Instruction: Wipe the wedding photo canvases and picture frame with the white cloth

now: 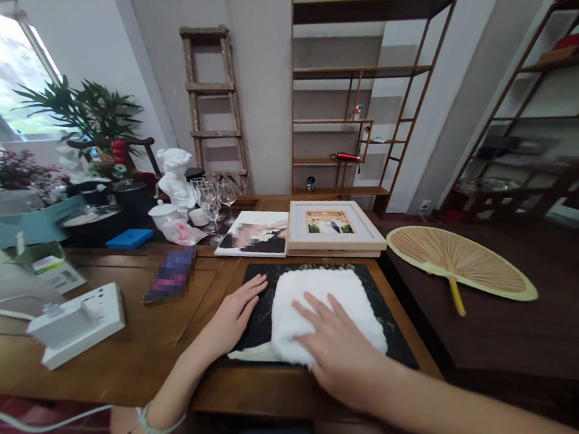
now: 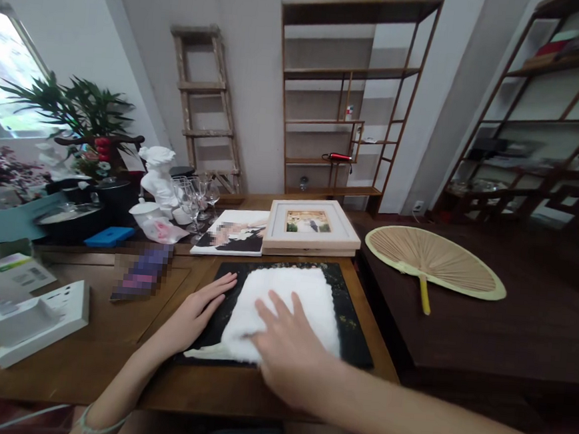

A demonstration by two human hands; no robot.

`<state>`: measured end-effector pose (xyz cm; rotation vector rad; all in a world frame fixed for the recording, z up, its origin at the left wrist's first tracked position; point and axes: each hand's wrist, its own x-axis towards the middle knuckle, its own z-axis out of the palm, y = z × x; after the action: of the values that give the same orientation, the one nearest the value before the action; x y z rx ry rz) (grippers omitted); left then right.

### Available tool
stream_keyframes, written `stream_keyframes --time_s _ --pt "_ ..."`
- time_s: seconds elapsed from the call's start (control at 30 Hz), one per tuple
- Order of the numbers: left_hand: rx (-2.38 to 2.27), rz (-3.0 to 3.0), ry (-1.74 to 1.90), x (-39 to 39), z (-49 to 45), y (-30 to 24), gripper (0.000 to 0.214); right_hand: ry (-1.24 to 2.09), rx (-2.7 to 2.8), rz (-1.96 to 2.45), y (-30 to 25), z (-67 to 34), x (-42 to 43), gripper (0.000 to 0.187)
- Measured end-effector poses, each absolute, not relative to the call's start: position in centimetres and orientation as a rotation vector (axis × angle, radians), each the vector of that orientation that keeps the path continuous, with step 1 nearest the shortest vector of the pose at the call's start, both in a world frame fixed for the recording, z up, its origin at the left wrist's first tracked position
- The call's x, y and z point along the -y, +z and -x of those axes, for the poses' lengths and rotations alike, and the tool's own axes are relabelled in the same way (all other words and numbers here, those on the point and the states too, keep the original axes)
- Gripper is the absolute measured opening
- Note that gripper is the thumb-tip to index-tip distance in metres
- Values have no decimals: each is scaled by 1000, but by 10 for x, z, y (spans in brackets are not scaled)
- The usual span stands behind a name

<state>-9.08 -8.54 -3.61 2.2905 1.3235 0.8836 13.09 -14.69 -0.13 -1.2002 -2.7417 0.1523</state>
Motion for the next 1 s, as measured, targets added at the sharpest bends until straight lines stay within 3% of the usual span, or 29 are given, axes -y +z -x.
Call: stream_keyframes --time_s 0.1,0.23,0.43,0.67,0.83,1.0 --pt "-1330 -2298 873 85 90 -35 37 256 2830 1111 -5 -125 179 22" --pt "-1339 -2297 848 86 89 -34 37 283 2887 1036 -5 -123 186 20" --pt "-1324 -2285 855 86 90 -34 37 221 2700 1125 4 -121 130 42" --pt "-1350 -2278 857 85 90 -35 37 80 2613 1255 7 -110 69 43" --pt "-1321 -2269 869 86 90 -34 36 89 2661 1225 4 -110 103 44" --pt "-1336 -2266 859 87 90 -32 37 169 2773 1078 1 -114 162 28"
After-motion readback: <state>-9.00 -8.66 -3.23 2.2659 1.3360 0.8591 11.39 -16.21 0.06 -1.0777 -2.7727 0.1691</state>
